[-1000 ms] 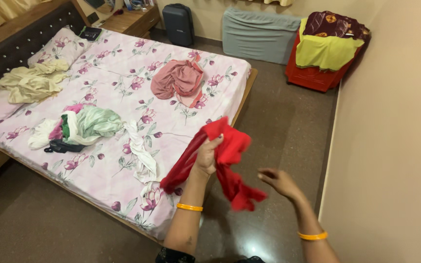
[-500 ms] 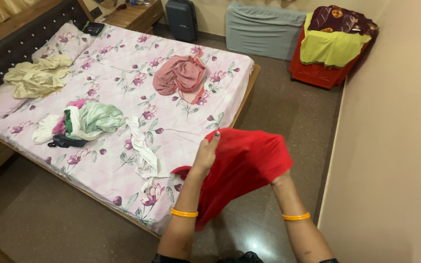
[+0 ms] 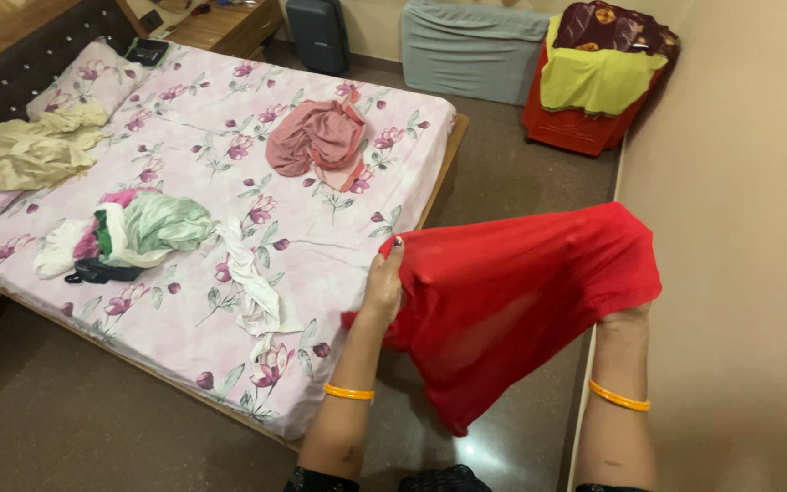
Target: The person folds a pink garment and a red garment on a bed, then places the folded pink garment into a wardrobe. The person handles the garments by hand, smoothing and folding them into neat rectangles before storing one.
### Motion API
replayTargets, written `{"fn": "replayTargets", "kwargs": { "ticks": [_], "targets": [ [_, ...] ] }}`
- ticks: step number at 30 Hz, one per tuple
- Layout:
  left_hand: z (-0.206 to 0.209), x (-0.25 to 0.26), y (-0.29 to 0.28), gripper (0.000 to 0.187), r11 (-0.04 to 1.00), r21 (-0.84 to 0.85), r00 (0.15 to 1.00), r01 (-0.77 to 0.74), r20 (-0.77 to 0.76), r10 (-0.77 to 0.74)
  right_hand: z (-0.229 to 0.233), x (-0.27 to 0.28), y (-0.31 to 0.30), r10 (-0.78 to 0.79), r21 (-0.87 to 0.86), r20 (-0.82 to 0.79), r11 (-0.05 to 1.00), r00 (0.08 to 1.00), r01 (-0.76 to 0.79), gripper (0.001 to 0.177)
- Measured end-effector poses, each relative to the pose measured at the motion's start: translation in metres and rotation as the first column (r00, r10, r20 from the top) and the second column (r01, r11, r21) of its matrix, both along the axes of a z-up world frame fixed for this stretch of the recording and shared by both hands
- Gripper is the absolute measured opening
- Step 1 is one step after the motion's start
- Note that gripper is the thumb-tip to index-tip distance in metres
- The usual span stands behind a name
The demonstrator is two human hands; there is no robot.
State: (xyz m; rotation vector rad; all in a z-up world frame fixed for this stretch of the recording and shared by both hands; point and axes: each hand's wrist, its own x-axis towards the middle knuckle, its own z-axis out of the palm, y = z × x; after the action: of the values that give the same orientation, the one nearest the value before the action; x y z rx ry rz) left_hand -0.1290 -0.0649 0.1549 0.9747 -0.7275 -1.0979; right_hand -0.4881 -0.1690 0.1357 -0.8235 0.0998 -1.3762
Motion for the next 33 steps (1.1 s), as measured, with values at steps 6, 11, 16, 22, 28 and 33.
{"fn": "replayTargets", "kwargs": {
  "ticks": [6, 11, 16, 22, 28, 33],
  "targets": [
    [0.001, -0.044, -0.004, 0.022, 0.996, 0.084, 0.954, 0.036, 0.293, -0.059, 0.005, 0.026, 0.013, 0.176, 0.250, 0.178, 0.943, 0.968, -0.217, 0.059],
    [-0.001, -0.064, -0.003, 0.054, 0.962, 0.233, 0.908, 0.142, 0.356, -0.220, -0.008, 0.078, 0.039, 0.352, 0.318, -0.122, 0.900, 0.928, -0.300, 0.050],
    [0.008, -0.040, 0.010, 0.036, 0.977, 0.210, 0.909, 0.038, 0.400, -0.121, -0.060, 0.096, 0.021, 0.443, 0.406, 0.039, 0.812, 0.896, -0.419, 0.041],
    [0.000, -0.001, 0.014, 0.018, 0.995, 0.003, 0.986, -0.104, 0.132, 0.102, -0.097, 0.095, 0.000, 0.331, 0.612, -0.107, 0.765, 0.938, -0.200, 0.036],
    [-0.005, 0.059, 0.033, 0.028, 0.947, 0.036, 0.943, -0.321, 0.101, 0.316, -0.078, 0.103, -0.004, 0.362, 0.645, -0.213, 0.750, 0.908, -0.147, 0.030],
    [-0.007, 0.101, 0.061, 0.024, 0.862, 0.067, 0.864, -0.503, 0.036, 0.502, -0.078, 0.097, -0.027, 0.349, 0.633, -0.242, 0.764, 0.905, -0.125, 0.021]
  ]
}}
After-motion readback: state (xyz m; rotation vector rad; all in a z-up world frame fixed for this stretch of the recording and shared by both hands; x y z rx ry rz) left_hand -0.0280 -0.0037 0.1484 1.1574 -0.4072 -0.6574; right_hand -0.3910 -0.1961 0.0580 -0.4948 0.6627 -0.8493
